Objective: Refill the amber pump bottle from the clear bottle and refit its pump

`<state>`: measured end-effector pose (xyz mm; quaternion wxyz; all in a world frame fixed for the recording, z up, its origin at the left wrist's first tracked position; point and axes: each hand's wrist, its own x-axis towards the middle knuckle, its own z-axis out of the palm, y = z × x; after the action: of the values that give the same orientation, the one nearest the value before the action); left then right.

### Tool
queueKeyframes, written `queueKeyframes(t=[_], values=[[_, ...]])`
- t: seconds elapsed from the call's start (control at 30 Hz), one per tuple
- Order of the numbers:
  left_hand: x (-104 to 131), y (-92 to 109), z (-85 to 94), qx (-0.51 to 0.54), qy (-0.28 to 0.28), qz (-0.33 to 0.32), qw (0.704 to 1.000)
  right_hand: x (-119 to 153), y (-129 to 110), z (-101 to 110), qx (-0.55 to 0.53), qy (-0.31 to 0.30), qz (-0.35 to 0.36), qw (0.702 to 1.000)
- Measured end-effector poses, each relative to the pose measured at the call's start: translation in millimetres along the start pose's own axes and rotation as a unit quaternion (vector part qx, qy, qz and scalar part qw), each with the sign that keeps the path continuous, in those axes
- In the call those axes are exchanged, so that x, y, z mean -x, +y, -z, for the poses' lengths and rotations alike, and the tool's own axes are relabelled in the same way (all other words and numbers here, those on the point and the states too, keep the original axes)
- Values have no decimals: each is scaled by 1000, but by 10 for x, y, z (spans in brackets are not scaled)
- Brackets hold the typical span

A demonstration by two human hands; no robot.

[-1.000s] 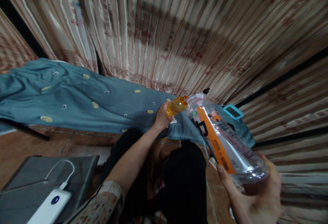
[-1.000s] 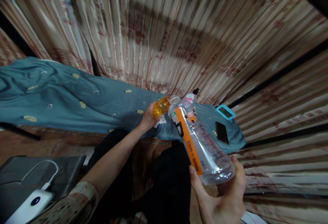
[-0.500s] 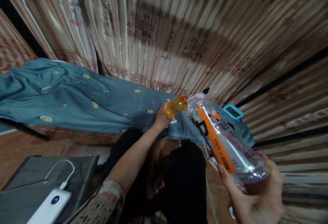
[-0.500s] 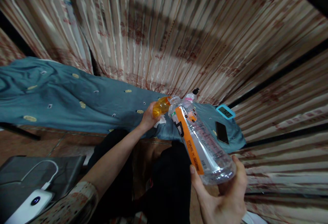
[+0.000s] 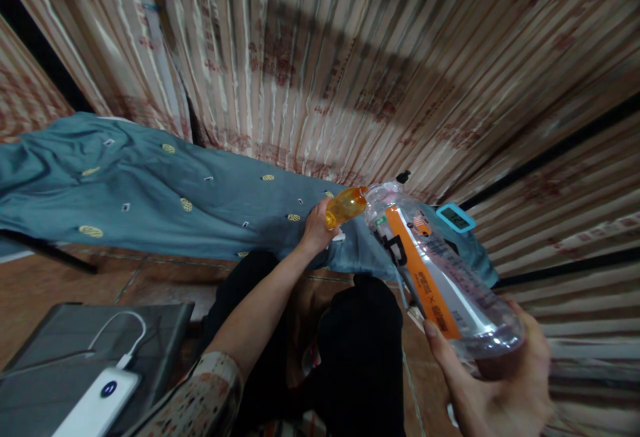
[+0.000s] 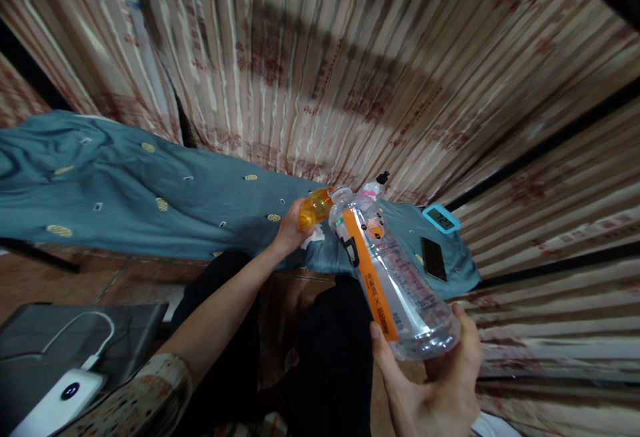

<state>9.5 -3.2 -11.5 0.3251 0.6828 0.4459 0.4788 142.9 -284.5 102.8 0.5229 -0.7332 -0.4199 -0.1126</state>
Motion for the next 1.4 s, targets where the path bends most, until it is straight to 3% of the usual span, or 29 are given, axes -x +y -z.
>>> queueKeyframes(t=[0.27, 0.47, 0.9, 1.0, 1.13, 1.4], values=[[6, 2, 15, 2, -5, -10, 1000, -10, -11, 4, 40, 8, 67, 997], [15, 10, 31, 0, -9, -5, 1000, 40, 46, -73, -11, 26, -18, 999], [28, 77, 58, -9, -13, -2, 1000, 16, 268, -20, -20, -24, -32, 999], [31, 87, 73, -6, -22, -1, 1000, 16, 427, 19, -30, -42, -11, 999], [30, 62, 70, -2, -25, -6, 1000, 46, 575, 11, -10, -23, 39, 999], [19, -32, 29, 3, -4, -26, 1000, 74, 563, -42, 16, -1, 71, 997]])
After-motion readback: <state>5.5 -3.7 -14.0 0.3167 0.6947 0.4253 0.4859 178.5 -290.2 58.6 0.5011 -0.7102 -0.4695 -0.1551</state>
